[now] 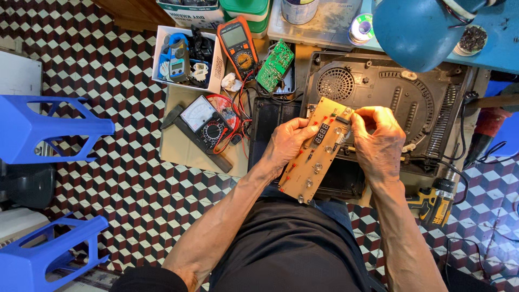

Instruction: The person works on a disassembled electronic device at a bench, handling circuit boards and small components. They use a cordless drill to remove screws from a green circuit board, then set the board aside. They pick up a small white component, open a small bottle, and appear to apply a substance to the component. The person continues to handle and position circuit boards within the device housing.

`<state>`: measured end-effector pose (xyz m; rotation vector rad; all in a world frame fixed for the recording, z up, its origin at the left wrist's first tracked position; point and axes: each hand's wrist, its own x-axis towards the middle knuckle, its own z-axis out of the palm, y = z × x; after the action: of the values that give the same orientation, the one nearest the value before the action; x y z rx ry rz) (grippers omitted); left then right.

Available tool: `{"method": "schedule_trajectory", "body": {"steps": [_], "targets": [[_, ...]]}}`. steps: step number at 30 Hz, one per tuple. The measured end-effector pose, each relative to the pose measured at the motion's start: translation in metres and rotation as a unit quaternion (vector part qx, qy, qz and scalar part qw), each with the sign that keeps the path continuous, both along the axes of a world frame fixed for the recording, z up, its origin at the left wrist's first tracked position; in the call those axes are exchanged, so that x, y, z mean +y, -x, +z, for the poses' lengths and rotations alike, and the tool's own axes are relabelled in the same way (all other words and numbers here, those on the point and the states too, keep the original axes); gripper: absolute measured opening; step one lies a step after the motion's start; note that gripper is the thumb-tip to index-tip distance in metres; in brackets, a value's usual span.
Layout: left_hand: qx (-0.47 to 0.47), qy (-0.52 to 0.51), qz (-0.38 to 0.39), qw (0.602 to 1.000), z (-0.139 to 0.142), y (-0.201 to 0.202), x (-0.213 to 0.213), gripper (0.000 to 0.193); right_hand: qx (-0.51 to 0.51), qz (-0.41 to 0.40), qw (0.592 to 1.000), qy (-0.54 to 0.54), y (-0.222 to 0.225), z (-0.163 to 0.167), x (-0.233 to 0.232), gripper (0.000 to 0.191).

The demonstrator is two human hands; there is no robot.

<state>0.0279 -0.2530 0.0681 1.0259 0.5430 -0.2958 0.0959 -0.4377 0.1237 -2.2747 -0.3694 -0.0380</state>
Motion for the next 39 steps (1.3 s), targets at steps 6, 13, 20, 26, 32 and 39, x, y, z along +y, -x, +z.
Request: {"method": "schedule_trajectory", "body": {"steps": [6,13,20,26,32,39], "targets": [[0.037,0.032,-0.009,0.999,0.001,0.001,0.003,0.034,0.018,0.006,1.0,0.006,0.0,-0.001,0.0,0.01],[0.037,0.075,0.002,0.996,-0.002,0.009,0.002,0.033,0.059,-0.012,0.998,0.002,0.009,-0.006,-0.001,0.011],[-0.009,0.072,-0.03,0.997,0.013,0.01,0.004,0.035,0.088,-0.035,0.995,-0.027,0.015,-0.008,-0.001,0.013],[0.021,-0.034,-0.15,0.988,0.049,-0.001,0.003,0.048,0.087,-0.061,0.991,-0.079,0.022,0.019,0.002,0.013],[-0.219,-0.131,-0.072,0.964,0.051,-0.005,-0.017,0.042,0.1,-0.06,0.973,-0.2,0.035,0.032,0.009,0.023],[-0.257,-0.279,-0.017,0.925,0.061,0.029,-0.064,0.028,0.136,-0.153,0.952,-0.226,0.069,0.036,-0.02,0.026]]}}
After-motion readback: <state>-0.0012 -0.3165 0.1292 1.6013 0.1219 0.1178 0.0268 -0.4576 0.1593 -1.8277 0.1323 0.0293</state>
